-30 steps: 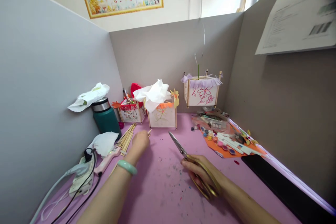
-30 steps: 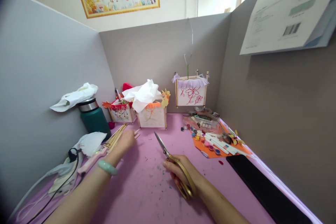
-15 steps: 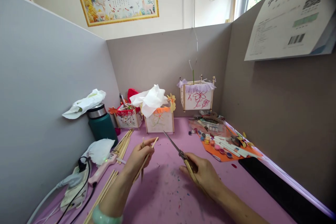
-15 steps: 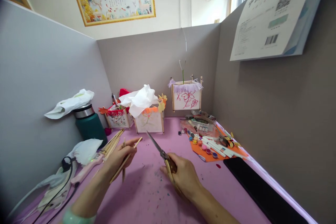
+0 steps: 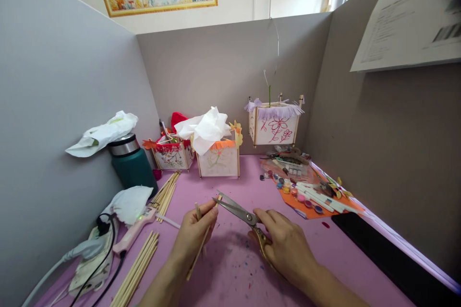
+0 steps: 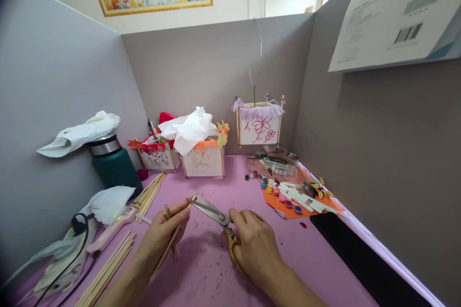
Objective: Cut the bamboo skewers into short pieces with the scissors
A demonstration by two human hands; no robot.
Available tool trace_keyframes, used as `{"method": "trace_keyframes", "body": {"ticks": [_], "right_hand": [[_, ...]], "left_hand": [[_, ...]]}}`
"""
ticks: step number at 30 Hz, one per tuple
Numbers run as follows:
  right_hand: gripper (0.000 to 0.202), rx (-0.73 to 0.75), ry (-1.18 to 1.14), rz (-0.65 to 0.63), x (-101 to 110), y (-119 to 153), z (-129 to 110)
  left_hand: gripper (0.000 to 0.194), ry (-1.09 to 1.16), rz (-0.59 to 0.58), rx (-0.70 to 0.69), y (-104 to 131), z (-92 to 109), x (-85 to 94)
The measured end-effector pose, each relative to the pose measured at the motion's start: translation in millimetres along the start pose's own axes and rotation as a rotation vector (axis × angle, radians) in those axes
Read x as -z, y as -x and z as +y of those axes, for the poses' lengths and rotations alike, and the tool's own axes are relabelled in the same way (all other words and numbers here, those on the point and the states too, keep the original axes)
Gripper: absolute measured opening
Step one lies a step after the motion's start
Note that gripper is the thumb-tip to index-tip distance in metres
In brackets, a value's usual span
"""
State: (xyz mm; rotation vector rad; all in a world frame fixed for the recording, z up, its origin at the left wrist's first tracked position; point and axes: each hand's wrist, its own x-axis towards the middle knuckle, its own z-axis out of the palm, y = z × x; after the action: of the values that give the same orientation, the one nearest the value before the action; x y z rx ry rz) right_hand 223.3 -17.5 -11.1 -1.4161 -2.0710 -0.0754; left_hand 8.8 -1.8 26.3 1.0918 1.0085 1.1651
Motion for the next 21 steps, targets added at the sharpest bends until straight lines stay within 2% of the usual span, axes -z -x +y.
{"method": "trace_keyframes", "body": {"ticks": [7, 12, 21], "right_hand": [[0.016, -0.036, -0.044, -0.077, -2.0, 3.0, -2.7], [0.016, -0.041, -0.044, -0.112, -4.1, 2.5, -4.1], [0.013, -0.049, 0.067, -0.160, -3.1, 1.1, -2.5]], "left_hand": [[0.049, 0.062, -0.017, 0.006, -0.5, -2.7, 3.3], [0.054, 0.088, -0.018, 0.012, 0.1, -3.1, 4.8], [0.045, 0.037, -0.050, 0.085, -7.1, -7.7, 9.7]]}}
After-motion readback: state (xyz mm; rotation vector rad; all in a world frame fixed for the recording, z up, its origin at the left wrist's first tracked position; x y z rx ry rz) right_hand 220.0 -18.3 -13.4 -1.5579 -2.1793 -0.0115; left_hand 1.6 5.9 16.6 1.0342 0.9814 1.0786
